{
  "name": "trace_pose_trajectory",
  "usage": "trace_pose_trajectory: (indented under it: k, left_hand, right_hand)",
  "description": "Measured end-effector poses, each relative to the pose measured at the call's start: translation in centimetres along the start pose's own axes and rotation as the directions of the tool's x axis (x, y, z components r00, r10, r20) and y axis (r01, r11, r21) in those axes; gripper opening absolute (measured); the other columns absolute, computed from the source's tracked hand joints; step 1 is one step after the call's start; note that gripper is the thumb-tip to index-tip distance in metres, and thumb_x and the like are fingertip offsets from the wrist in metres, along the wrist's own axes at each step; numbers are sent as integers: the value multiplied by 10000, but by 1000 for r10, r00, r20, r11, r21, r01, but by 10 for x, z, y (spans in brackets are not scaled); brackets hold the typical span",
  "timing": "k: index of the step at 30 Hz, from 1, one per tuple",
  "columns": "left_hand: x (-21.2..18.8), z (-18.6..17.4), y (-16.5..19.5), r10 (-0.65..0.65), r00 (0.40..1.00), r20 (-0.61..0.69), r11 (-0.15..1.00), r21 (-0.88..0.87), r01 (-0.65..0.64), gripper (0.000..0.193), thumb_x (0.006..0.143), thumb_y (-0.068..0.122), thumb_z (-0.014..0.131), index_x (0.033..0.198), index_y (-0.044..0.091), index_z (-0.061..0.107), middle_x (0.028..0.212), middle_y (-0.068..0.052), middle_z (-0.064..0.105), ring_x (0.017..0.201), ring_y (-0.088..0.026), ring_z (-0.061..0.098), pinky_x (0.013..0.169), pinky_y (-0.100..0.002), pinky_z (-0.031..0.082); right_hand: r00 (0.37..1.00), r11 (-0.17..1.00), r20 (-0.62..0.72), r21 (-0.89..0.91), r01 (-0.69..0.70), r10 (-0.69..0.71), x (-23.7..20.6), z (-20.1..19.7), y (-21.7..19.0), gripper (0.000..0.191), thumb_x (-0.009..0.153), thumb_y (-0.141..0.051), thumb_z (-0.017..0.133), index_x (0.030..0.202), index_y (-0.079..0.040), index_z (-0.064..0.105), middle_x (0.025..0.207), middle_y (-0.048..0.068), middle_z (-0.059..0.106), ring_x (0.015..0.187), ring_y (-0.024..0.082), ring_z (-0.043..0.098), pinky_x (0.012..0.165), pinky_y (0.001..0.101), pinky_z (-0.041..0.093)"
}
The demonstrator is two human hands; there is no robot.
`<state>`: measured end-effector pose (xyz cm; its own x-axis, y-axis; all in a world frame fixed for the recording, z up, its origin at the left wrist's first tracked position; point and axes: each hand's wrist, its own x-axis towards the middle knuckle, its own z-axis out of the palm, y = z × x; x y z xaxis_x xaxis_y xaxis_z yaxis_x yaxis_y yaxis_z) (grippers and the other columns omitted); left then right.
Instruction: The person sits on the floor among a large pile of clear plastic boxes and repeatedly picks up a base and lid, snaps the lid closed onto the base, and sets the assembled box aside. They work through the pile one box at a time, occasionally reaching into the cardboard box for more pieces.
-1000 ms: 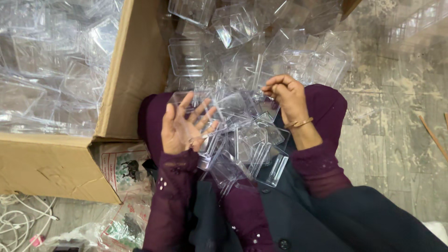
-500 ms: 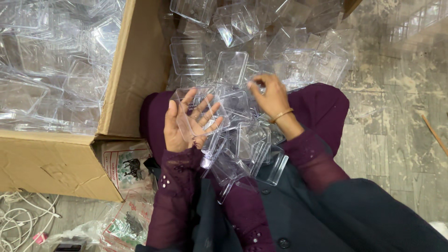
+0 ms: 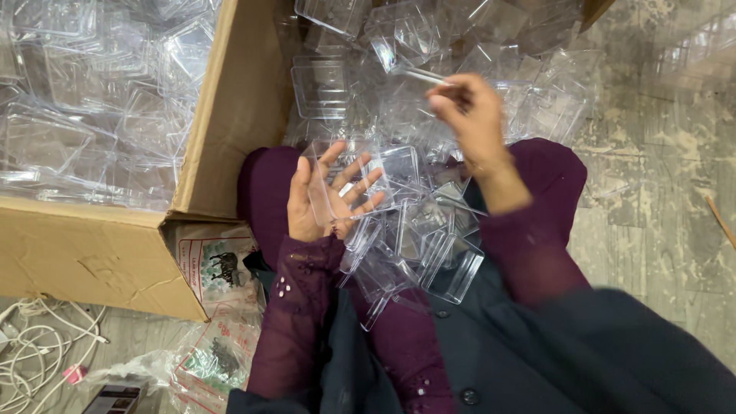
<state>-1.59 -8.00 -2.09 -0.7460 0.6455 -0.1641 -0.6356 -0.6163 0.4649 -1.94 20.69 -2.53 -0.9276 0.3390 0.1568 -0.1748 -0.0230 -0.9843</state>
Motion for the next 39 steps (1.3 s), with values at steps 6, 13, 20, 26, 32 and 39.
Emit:
trace_pose_trajectory:
  k: [6,13,20,26,32,39]
  left_hand:
    - [11,19,0,-133,980,150,989,-44,141,816,951,663,484,1546,136,298,1554,-284,362,1409,-471,443,1066,-708,447]
    - [12,39,-7,-248,966,75,968,62,244,920,887,715,539,1517,85,311,1468,-291,391,1320,-479,511,1011,-667,505]
    - [24,40,-25,-302,950,77,931,239,277,896,890,713,526,1514,105,321,1407,-220,489,1167,-368,594,914,-577,578]
    - [43,37,-54,-332,943,-16,870,381,313,863,876,733,491,1514,161,385,1353,-175,506,1051,-265,614,822,-456,589]
    - [50,51,-70,-320,946,49,870,410,273,762,967,680,445,1504,140,405,1370,-197,538,1075,-268,620,846,-436,581]
    - [47,69,-63,-359,933,17,816,491,305,773,937,693,409,1500,162,419,1403,-173,530,1194,-288,605,918,-485,583]
  right_hand:
    - [988,949,137,294,-110,73,-76,-12,-58,516,932,73,691,1388,-74,500,1406,126,542,1079,165,642,962,365,613]
    - [930,963,337,165,-213,147,-89,-24,-66,308,986,-29,689,1279,18,606,1561,128,525,1176,192,594,924,377,567]
    - [897,896,440,-414,160,44,-102,-15,-67,744,756,-192,922,1298,-86,424,1485,158,516,1398,290,544,1149,444,471]
    - [923,888,384,-418,189,-15,-110,-17,-102,1088,759,-181,913,1583,-38,216,1567,186,449,1478,312,466,1232,435,399]
    - [911,817,413,-527,235,5,-111,-22,-119,1226,675,-247,956,1627,-54,207,1553,183,395,1442,312,469,1194,419,428]
    - [919,802,392,-560,206,38,-110,-26,-121,1193,645,-322,969,1599,-74,296,1517,169,430,1406,319,503,1182,435,441]
